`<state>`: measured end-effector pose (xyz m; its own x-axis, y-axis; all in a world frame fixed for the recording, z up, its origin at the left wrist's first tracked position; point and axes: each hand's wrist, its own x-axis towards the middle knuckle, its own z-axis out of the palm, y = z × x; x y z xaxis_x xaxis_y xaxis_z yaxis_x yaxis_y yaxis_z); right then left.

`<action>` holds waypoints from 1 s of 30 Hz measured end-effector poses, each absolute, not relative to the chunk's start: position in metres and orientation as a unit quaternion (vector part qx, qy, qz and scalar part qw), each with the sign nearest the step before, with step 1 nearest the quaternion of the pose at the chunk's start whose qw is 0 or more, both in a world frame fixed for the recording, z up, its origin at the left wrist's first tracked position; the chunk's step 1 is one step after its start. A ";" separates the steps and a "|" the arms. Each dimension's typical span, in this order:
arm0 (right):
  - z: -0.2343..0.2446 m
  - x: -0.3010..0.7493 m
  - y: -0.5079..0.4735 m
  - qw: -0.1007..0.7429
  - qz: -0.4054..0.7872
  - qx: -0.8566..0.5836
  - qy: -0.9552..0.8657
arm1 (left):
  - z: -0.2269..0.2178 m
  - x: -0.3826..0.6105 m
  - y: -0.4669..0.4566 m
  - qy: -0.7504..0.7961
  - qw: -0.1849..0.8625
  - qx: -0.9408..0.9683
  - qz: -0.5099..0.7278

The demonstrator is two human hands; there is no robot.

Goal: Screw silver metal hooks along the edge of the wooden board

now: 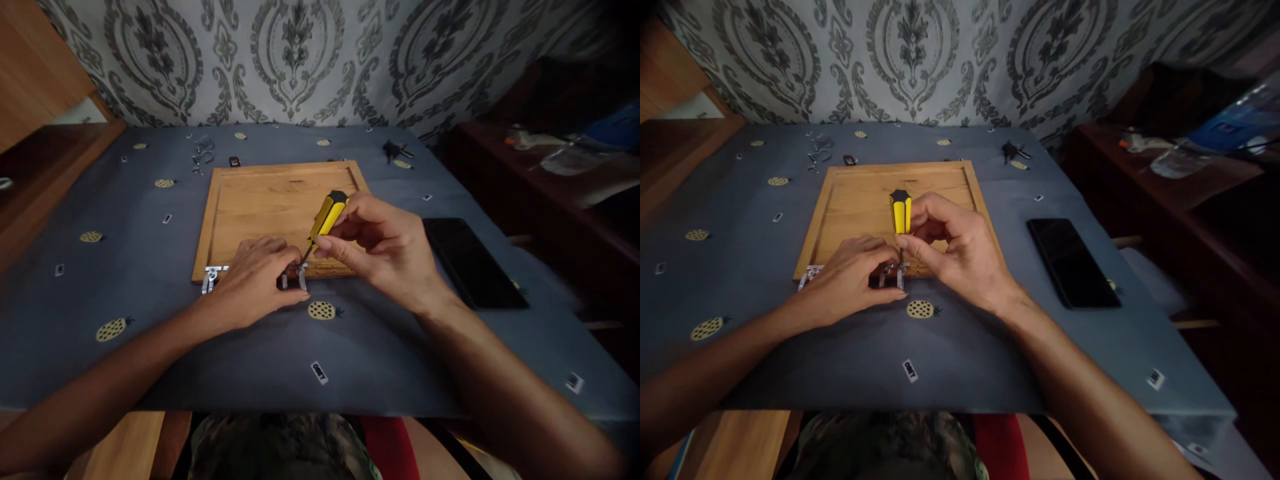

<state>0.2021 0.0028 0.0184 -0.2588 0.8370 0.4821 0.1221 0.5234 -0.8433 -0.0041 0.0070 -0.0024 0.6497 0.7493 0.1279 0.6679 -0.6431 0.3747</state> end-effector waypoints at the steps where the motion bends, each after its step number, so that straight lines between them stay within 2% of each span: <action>1: 0.018 0.202 0.003 0.509 0.351 -0.335 -0.711 | -0.003 -0.004 0.007 0.395 0.147 0.896 0.138; 14: 0.023 0.204 0.000 0.495 0.357 -0.342 -0.714 | -0.001 -0.004 0.007 0.395 0.157 0.896 0.131; 30: 0.023 0.199 -0.006 0.514 0.261 -0.394 -0.716 | -0.002 -0.005 0.009 0.390 0.162 0.898 0.125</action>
